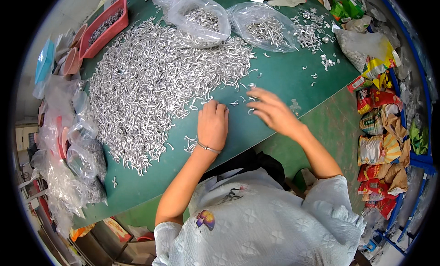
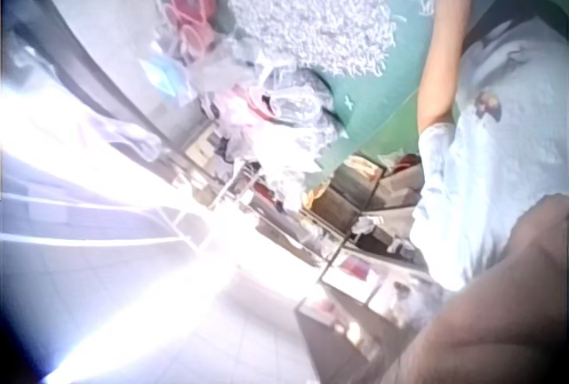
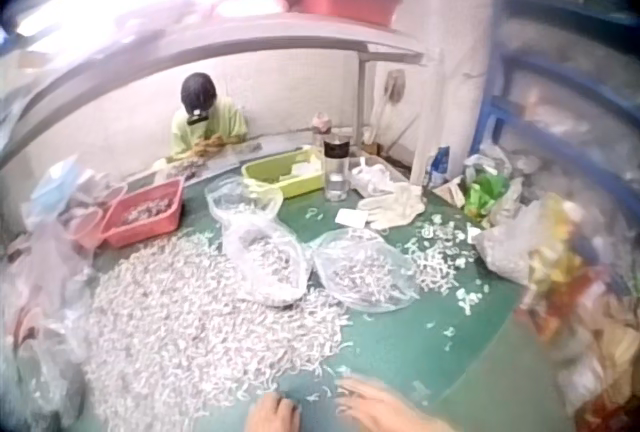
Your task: The person sorts small curved metal parts on a green table by hand, gathering them into piles and placing them into containers.
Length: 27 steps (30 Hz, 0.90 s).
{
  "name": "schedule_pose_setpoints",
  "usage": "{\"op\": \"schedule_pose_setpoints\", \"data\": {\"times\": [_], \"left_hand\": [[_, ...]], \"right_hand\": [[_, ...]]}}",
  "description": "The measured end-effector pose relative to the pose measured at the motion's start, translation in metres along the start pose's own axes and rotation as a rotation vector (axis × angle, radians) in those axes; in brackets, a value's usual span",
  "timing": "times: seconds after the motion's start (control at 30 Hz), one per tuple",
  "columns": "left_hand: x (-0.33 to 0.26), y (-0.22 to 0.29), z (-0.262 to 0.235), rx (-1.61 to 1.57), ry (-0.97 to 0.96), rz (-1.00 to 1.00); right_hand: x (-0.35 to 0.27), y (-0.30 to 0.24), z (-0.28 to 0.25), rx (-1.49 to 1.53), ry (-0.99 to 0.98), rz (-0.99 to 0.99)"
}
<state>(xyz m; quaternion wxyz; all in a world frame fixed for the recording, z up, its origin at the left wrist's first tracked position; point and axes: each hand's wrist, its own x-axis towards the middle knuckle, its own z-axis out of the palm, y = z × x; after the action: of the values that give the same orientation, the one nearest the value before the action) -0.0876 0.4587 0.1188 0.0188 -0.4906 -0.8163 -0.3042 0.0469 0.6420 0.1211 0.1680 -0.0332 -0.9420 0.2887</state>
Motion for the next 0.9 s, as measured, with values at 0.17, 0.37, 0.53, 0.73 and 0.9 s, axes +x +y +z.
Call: {"op": "schedule_pose_setpoints", "data": {"times": [0.17, 0.37, 0.53, 0.73, 0.9], "left_hand": [[0.006, 0.007, 0.005, -0.093, 0.036, -0.079], [0.020, 0.006, 0.006, -0.061, -0.021, 0.029], [0.019, -0.010, -0.002, -0.056, 0.027, 0.013], [0.009, 0.007, 0.006, -0.064, -0.094, 0.003], [0.001, 0.013, 0.003, -0.136, -0.047, -0.007]], "right_hand": [[0.008, 0.019, -0.020, 0.001, 0.255, 0.189], [0.012, 0.011, -0.014, -0.177, 0.211, 0.215], [-0.002, 0.014, -0.027, -0.146, 0.279, 0.295], [-0.008, 0.003, -0.016, -0.084, 0.213, 0.311], [-0.015, 0.004, -0.023, -0.103, 0.310, 0.373]]}}
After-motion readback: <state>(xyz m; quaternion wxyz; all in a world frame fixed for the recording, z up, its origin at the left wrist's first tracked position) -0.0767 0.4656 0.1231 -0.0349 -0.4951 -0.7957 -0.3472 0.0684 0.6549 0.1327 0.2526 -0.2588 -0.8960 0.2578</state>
